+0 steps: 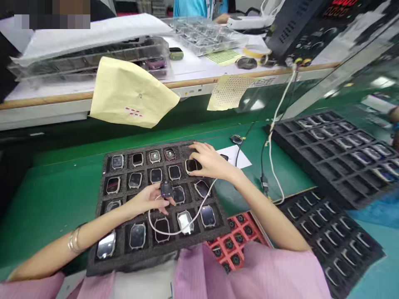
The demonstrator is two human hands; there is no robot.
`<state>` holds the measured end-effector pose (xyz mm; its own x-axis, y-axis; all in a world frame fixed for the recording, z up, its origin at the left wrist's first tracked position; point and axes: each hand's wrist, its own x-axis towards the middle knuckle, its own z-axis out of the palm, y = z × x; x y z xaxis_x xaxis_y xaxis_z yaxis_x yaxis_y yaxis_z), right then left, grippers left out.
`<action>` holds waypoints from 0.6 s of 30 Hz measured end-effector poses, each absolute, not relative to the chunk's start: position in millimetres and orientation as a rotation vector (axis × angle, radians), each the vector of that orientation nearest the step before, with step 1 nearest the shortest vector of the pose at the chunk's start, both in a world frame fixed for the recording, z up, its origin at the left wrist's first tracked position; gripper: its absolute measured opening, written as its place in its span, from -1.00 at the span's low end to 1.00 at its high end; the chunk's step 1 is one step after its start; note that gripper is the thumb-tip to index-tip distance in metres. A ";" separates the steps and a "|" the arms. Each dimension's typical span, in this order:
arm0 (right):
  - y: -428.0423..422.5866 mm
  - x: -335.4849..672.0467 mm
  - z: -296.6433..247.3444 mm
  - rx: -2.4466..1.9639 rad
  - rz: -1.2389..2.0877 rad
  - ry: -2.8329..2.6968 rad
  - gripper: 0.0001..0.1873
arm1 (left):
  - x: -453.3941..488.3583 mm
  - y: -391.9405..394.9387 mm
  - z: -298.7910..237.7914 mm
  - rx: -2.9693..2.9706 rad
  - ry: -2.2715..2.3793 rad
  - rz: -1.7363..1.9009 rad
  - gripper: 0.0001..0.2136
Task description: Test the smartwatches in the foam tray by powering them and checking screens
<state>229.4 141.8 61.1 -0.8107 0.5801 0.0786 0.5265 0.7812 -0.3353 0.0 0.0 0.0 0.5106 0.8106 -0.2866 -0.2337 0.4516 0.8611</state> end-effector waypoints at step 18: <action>62.1 175.7 26.6 -0.619 0.687 -2.606 -0.63 | 2.0 -10.7 -6.1 0.965 0.961 0.890 -0.69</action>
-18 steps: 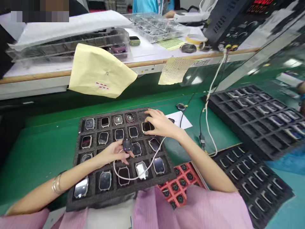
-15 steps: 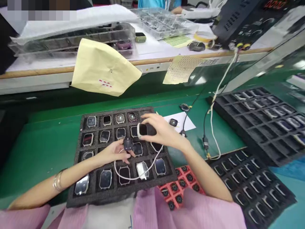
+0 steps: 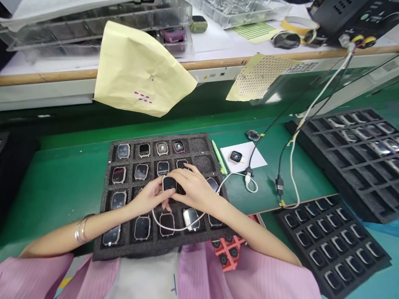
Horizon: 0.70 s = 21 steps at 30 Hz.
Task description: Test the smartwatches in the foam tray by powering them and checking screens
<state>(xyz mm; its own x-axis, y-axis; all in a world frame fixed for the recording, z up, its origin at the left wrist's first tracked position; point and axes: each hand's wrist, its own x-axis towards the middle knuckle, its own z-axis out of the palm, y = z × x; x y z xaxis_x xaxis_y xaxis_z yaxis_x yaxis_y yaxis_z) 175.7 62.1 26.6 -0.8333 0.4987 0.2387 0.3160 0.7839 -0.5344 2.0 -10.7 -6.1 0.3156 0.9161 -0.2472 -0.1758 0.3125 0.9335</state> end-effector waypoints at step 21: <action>53.0 174.9 10.2 -0.483 0.764 -2.354 -0.59 | -2.6 -15.0 -2.8 0.939 0.914 0.874 -0.65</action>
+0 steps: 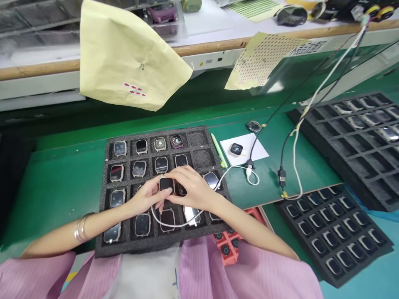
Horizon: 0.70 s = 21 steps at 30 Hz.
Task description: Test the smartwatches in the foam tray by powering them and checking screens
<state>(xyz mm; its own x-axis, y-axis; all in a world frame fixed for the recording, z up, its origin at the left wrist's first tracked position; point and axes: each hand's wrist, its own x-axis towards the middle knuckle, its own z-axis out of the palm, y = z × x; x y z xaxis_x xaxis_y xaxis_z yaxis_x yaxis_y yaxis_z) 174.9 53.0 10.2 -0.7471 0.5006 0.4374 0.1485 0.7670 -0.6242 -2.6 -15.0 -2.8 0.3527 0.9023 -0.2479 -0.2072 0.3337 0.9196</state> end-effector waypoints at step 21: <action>53.0 180.3 8.4 -0.469 0.718 -2.401 -0.57 | -4.4 -18.5 -8.5 1.041 0.988 0.806 -0.64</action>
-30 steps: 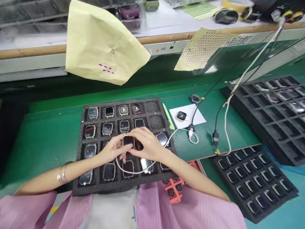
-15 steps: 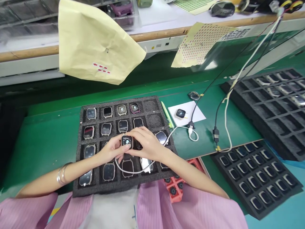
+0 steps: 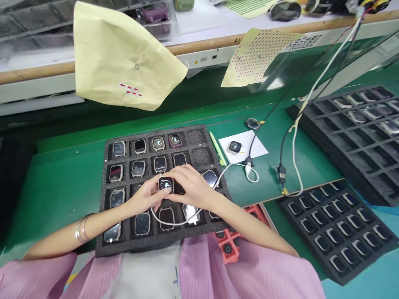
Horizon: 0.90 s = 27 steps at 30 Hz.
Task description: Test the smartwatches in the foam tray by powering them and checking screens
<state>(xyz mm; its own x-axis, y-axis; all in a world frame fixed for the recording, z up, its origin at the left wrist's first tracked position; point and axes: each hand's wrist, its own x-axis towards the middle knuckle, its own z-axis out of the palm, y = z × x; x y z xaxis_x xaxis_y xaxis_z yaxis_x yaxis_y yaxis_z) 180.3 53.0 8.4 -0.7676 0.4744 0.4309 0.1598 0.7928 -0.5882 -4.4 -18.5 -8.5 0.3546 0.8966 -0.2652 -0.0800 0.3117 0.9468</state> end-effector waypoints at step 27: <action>54.1 185.7 15.2 -0.453 0.969 -2.320 -0.54 | -4.3 -17.7 -1.9 1.043 0.968 0.807 -0.65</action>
<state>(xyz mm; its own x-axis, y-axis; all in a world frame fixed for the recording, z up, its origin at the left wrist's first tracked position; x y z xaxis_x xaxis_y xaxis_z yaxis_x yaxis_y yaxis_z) 185.7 54.1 15.2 -0.7750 0.5051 0.3798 0.0849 0.6787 -0.7295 -4.3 -17.7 -1.9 0.3684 0.8939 -0.2556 -0.0904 0.3080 0.9471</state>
